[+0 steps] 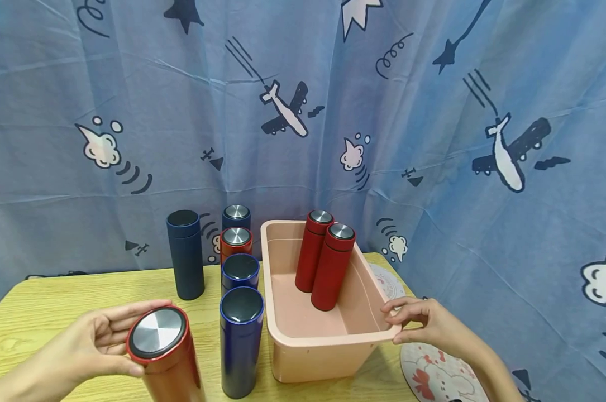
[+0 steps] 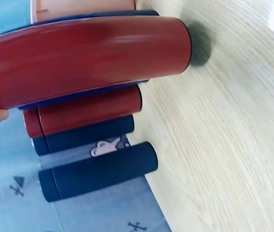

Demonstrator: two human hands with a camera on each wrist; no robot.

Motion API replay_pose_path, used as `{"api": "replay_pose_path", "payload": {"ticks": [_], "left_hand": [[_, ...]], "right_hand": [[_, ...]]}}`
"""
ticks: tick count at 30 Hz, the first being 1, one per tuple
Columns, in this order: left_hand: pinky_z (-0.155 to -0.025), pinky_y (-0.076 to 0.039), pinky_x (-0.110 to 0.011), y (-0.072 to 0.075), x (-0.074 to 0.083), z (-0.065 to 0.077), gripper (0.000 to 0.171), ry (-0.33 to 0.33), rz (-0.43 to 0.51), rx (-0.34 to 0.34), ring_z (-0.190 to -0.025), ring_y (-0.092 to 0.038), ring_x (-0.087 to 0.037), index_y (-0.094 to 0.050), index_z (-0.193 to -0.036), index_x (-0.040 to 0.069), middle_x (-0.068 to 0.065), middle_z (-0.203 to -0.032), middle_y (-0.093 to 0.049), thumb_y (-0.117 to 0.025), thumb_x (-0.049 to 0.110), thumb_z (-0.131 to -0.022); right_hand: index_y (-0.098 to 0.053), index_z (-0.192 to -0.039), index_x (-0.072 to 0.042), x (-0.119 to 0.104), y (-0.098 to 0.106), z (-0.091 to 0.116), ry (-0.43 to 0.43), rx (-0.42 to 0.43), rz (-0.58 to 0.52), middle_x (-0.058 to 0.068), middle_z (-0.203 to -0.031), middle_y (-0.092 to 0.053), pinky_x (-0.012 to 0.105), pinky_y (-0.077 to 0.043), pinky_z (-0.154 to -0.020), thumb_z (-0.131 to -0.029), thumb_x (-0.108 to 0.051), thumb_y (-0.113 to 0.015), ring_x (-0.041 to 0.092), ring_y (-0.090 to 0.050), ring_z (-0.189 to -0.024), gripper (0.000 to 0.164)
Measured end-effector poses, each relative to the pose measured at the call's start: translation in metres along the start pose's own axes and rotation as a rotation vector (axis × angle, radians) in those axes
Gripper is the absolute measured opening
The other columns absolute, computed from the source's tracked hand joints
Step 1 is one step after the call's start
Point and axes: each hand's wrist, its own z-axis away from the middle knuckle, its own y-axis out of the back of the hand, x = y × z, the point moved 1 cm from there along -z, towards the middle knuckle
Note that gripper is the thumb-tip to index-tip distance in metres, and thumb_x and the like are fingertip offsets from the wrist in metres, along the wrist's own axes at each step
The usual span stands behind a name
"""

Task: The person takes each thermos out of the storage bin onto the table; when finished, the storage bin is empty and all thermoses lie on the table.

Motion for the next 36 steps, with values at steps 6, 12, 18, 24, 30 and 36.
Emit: {"api": "replay_pose_path", "payload": {"ticks": [6, 12, 18, 24, 30, 36], "left_hand": [[-0.089, -0.052, -0.026, 0.014, -0.002, 0.005, 0.070, 0.123, -0.028, 0.116, -0.118, -0.056, -0.006, -0.051, -0.136, 0.032, 0.014, -0.134, -0.056, -0.059, -0.015, -0.086], [-0.083, -0.054, -0.026, 0.026, -0.003, 0.009, 0.063, 0.200, -0.121, 0.222, -0.110, -0.060, -0.003, -0.053, -0.130, 0.038, 0.022, -0.127, -0.057, -0.060, -0.009, -0.088], [-0.081, -0.052, -0.018, 0.036, -0.003, 0.007, 0.064, 0.179, -0.205, 0.297, -0.107, -0.058, 0.004, -0.054, -0.129, 0.040, 0.026, -0.125, -0.055, -0.060, -0.009, -0.088], [-0.083, -0.049, -0.014, 0.046, -0.001, 0.002, 0.066, 0.135, -0.248, 0.326, -0.111, -0.057, 0.003, -0.052, -0.137, 0.031, 0.016, -0.125, -0.061, -0.060, -0.011, -0.087], [-0.083, -0.048, -0.013, 0.056, 0.003, -0.006, 0.064, 0.140, -0.283, 0.341, -0.111, -0.056, 0.004, -0.049, -0.140, 0.024, 0.014, -0.123, -0.062, -0.061, -0.009, -0.087], [-0.082, -0.047, -0.011, 0.061, 0.005, -0.015, 0.063, 0.161, -0.293, 0.371, -0.108, -0.057, 0.006, -0.052, -0.137, 0.026, 0.017, -0.120, -0.062, -0.064, -0.008, -0.086]], "right_hand": [[-0.068, -0.099, 0.010, 0.001, 0.000, 0.001, -0.017, -0.002, -0.019, 0.003, -0.117, -0.065, 0.027, -0.057, -0.077, -0.081, 0.001, -0.072, 0.003, -0.061, -0.106, 0.021], [-0.068, -0.100, 0.010, 0.003, 0.000, 0.002, -0.004, -0.008, -0.023, 0.003, -0.118, -0.064, 0.027, -0.057, -0.077, -0.081, 0.002, -0.072, 0.003, -0.060, -0.108, 0.021], [-0.068, -0.099, 0.009, 0.002, 0.000, 0.002, -0.004, -0.002, -0.012, 0.003, -0.117, -0.065, 0.027, -0.056, -0.078, -0.081, 0.001, -0.072, 0.002, -0.059, -0.108, 0.021], [-0.069, -0.098, 0.008, 0.003, 0.000, 0.001, 0.004, 0.006, 0.004, 0.005, -0.117, -0.065, 0.026, -0.056, -0.078, -0.080, 0.001, -0.073, 0.002, -0.059, -0.108, 0.020], [-0.069, -0.098, 0.009, 0.003, 0.001, 0.000, -0.010, 0.004, -0.010, 0.007, -0.118, -0.064, 0.025, -0.056, -0.078, -0.080, 0.002, -0.072, 0.002, -0.059, -0.108, 0.019], [-0.069, -0.097, 0.008, 0.001, 0.000, 0.000, -0.013, 0.007, -0.007, 0.007, -0.117, -0.064, 0.025, -0.056, -0.079, -0.081, 0.001, -0.072, 0.002, -0.059, -0.108, 0.019]]}}
